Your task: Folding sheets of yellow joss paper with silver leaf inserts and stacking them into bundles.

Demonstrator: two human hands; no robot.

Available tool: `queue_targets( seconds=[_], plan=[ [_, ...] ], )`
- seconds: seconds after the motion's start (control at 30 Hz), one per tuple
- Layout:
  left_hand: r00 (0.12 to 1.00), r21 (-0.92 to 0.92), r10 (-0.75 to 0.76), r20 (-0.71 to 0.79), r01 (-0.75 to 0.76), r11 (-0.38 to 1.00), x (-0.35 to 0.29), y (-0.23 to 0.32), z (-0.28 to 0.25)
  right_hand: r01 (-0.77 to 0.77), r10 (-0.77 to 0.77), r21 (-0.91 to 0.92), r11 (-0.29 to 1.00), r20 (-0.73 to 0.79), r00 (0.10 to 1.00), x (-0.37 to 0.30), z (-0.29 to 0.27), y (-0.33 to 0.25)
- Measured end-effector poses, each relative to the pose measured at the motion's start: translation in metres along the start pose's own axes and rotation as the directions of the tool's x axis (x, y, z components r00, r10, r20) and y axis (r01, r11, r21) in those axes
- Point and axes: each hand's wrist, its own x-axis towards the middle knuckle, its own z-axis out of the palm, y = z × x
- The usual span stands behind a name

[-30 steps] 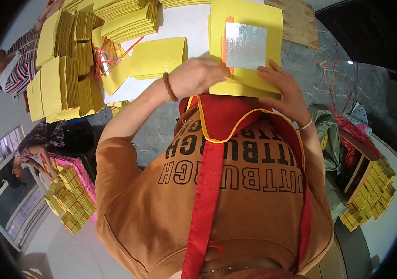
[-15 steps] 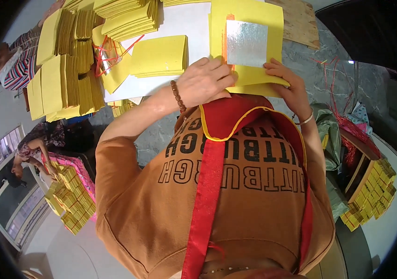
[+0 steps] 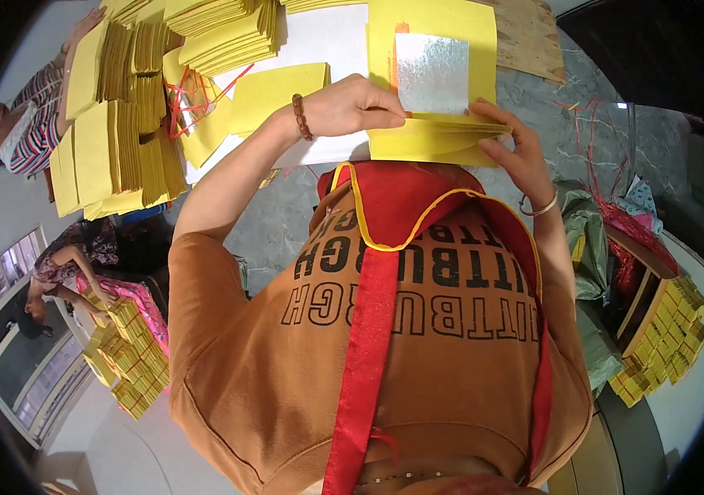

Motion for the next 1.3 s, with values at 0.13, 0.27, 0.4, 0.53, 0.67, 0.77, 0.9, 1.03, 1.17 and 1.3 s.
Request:
queue_targets(
  seconds=[0.13,0.27,0.4,0.53,0.67,0.77,0.9,1.03,1.17,1.3],
  plan=[
    [1.000,-0.023,-0.011,0.013,0.011,1.000,0.004,0.001,-0.005,-0.031,0.030,0.062,0.998,0.002,1.000,0.002,-0.001,-0.002],
    [0.980,-0.118,-0.181,0.080,0.190,0.975,0.005,0.012,-0.013,0.010,-0.010,0.153,0.988,0.000,1.000,0.001,-0.003,0.002],
    [0.985,-0.165,-0.157,0.068,0.166,0.972,0.008,0.001,-0.010,0.009,-0.011,0.100,0.995,0.020,1.000,0.004,-0.003,0.001],
    [0.986,-0.200,-0.143,0.080,0.156,0.967,0.011,-0.005,-0.010,-0.023,0.018,0.173,0.985,0.030,0.999,0.004,-0.005,-0.001],
    [0.983,-0.172,-0.166,0.080,0.177,0.969,0.011,-0.003,-0.011,0.017,-0.016,0.023,1.000,-0.044,0.999,0.006,0.001,-0.003],
    [0.988,-0.191,-0.143,0.050,0.150,0.970,0.004,0.004,-0.007,-0.113,0.111,-0.008,0.994,-0.120,0.987,0.005,0.004,0.016],
    [0.907,0.426,0.384,-0.171,-0.284,0.859,-0.011,-0.004,-0.008,-0.116,0.166,0.238,0.964,-0.202,0.965,0.007,0.007,0.031],
    [0.905,0.685,0.370,-0.210,-0.134,0.716,-0.011,-0.018,0.006,0.026,0.031,0.241,0.970,-0.229,0.973,0.009,0.005,0.015],
    [0.885,0.689,0.409,-0.223,-0.154,0.708,-0.028,-0.002,0.020,0.217,-0.244,-0.212,0.953,-0.110,0.963,0.006,-0.002,-0.009],
    [0.914,0.596,0.327,-0.241,-0.127,0.793,-0.042,0.003,0.034,0.302,-0.272,-0.377,0.876,0.131,0.953,0.004,-0.005,-0.007]
  ],
)
